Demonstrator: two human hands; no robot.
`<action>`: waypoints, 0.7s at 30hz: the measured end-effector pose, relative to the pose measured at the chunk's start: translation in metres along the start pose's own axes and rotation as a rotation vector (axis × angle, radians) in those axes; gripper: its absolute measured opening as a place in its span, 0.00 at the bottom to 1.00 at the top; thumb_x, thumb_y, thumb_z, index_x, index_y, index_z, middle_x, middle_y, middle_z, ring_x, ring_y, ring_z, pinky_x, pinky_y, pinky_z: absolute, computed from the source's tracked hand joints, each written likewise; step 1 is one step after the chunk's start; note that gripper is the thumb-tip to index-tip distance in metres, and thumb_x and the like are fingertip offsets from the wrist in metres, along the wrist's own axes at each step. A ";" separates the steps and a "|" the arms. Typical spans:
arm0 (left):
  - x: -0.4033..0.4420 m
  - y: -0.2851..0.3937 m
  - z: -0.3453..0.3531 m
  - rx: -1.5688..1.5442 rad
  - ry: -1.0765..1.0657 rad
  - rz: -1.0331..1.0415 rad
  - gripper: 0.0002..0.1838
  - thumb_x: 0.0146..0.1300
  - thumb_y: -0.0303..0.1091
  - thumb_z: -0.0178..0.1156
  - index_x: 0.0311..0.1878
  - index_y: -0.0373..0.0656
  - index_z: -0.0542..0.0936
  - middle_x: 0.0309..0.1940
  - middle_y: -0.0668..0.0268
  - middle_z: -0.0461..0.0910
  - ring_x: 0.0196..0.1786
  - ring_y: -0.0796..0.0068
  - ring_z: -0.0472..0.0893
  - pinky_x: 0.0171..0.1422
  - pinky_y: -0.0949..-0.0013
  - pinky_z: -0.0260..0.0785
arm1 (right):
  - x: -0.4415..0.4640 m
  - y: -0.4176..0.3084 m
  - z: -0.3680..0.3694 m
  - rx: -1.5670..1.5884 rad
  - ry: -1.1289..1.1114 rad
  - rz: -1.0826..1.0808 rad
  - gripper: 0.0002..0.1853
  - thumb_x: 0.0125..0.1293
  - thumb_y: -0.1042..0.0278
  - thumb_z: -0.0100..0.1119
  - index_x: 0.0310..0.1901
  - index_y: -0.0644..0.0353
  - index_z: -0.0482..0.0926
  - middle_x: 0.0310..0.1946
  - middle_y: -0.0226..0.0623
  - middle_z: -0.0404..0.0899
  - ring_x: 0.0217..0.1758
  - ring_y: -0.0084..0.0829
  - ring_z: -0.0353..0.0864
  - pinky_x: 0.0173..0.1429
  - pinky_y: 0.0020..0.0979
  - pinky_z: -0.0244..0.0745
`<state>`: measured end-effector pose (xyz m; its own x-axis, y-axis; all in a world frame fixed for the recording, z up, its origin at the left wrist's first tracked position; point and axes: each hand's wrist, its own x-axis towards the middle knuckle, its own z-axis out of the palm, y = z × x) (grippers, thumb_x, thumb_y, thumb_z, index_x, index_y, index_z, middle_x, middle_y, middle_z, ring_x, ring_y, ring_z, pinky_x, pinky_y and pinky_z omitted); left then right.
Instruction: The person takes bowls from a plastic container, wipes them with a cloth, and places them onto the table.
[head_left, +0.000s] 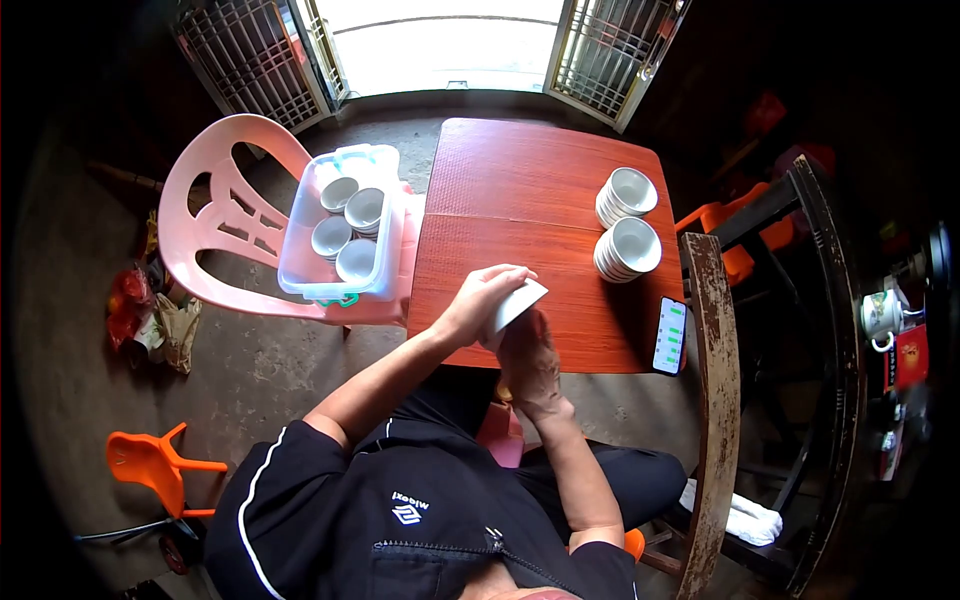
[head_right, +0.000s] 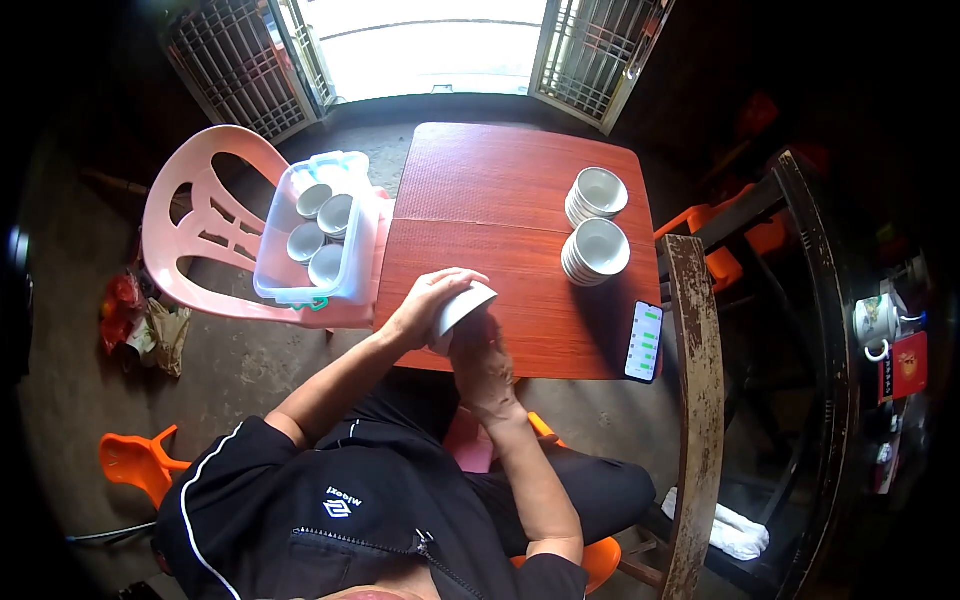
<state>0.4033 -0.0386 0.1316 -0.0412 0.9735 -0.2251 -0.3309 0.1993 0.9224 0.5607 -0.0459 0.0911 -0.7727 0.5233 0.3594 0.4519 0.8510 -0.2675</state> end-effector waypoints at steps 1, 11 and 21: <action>0.002 -0.001 -0.002 -0.045 -0.002 -0.045 0.19 0.68 0.43 0.52 0.48 0.36 0.79 0.38 0.63 0.80 0.40 0.76 0.79 0.44 0.73 0.72 | 0.004 0.002 0.000 -0.245 -0.037 -0.016 0.29 0.62 0.65 0.57 0.63 0.65 0.66 0.65 0.53 0.62 0.74 0.48 0.53 0.75 0.48 0.43; 0.009 -0.032 -0.010 -0.193 0.022 -0.187 0.19 0.69 0.48 0.52 0.43 0.39 0.78 0.34 0.65 0.79 0.34 0.78 0.77 0.36 0.73 0.69 | 0.006 -0.011 0.002 0.262 0.094 0.105 0.34 0.62 0.54 0.58 0.63 0.71 0.61 0.65 0.65 0.56 0.68 0.61 0.54 0.72 0.51 0.45; -0.012 -0.030 0.009 0.624 0.156 0.876 0.21 0.67 0.39 0.52 0.56 0.33 0.71 0.52 0.49 0.72 0.56 0.57 0.72 0.61 0.61 0.65 | 0.015 -0.025 -0.044 2.002 0.531 0.732 0.25 0.76 0.52 0.40 0.62 0.65 0.65 0.53 0.39 0.73 0.56 0.30 0.73 0.61 0.33 0.68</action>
<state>0.4218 -0.0556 0.1098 -0.1631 0.7893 0.5919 0.4075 -0.4925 0.7690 0.5570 -0.0574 0.1422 -0.4127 0.8969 -0.1587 -0.6702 -0.4170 -0.6140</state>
